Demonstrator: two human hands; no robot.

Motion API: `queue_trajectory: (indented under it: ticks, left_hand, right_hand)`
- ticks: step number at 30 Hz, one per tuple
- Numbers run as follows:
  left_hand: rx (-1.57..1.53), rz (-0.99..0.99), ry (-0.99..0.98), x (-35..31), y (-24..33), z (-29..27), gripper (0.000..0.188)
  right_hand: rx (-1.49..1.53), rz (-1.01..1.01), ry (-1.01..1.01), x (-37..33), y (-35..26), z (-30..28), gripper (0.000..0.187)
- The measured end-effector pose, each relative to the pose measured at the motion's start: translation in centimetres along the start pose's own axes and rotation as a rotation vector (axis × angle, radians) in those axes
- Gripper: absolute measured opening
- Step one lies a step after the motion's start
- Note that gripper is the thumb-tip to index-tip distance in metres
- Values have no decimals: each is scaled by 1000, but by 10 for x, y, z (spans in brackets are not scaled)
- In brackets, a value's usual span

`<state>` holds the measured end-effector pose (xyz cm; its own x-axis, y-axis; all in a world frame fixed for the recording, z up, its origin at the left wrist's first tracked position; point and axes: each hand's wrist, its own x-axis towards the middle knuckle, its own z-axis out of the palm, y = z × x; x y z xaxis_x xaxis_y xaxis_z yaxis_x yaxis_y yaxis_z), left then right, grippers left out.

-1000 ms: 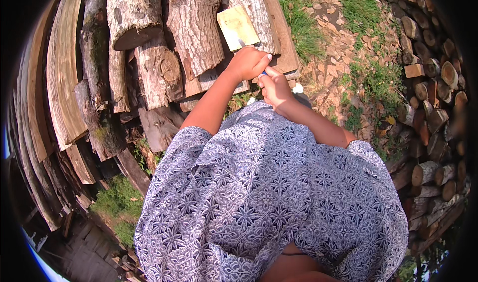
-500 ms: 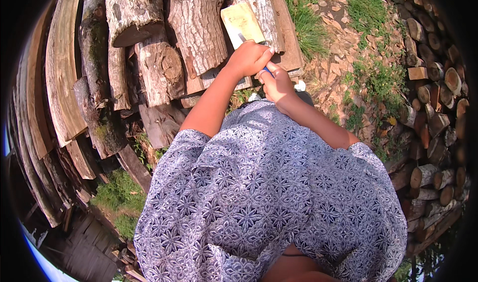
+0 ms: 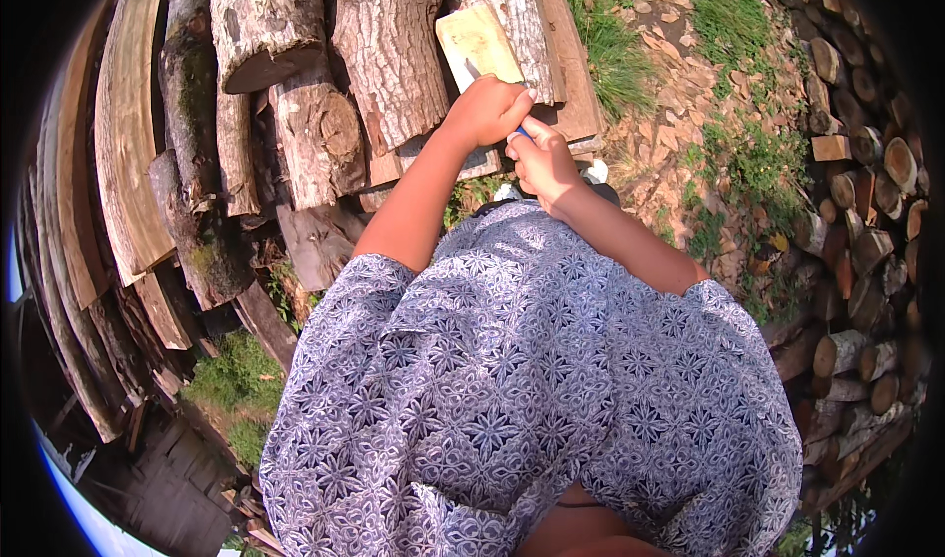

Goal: The person carves a small rectangular wooden block using a blue-handled knife. They hold the block in the left hand and the knife in the right, repeatedly shaving thin layers from the surface while standing outdoors near stacked logs.

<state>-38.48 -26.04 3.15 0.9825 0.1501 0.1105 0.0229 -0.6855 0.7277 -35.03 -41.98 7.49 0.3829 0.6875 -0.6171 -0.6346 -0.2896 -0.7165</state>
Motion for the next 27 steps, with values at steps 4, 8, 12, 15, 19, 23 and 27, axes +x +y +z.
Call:
queue_trajectory:
  ticks: [4, 8, 12, 15, 19, 23, 27]
  left_hand:
    - [22, -92, -22, 25, -27, -26, 49]
    - [14, -147, -71, 26, -12, -28, 48]
    - [-13, -93, -88, 5, 1, -10, 50]
    - [7, -70, -72, 5, -4, -12, 50]
    - [17, -66, -100, 7, -10, -17, 49]
    - [40, -46, -80, 5, -6, -13, 50]
    - [30, -49, -88, -3, -3, -4, 48]
  right_hand:
    - [78, -46, -69, 37, -11, 12, 15]
    - [29, 14, -70, 24, -23, 8, 11]
    - [-2, 128, -11, -7, -21, 10, 10]
    - [17, 123, -1, -4, -18, 15, 12]
    - [86, 40, 30, 6, -1, 18, 22]
    - [66, 10, -10, 8, 4, 10, 23]
    - [-27, 44, 24, -7, 1, 15, 13]
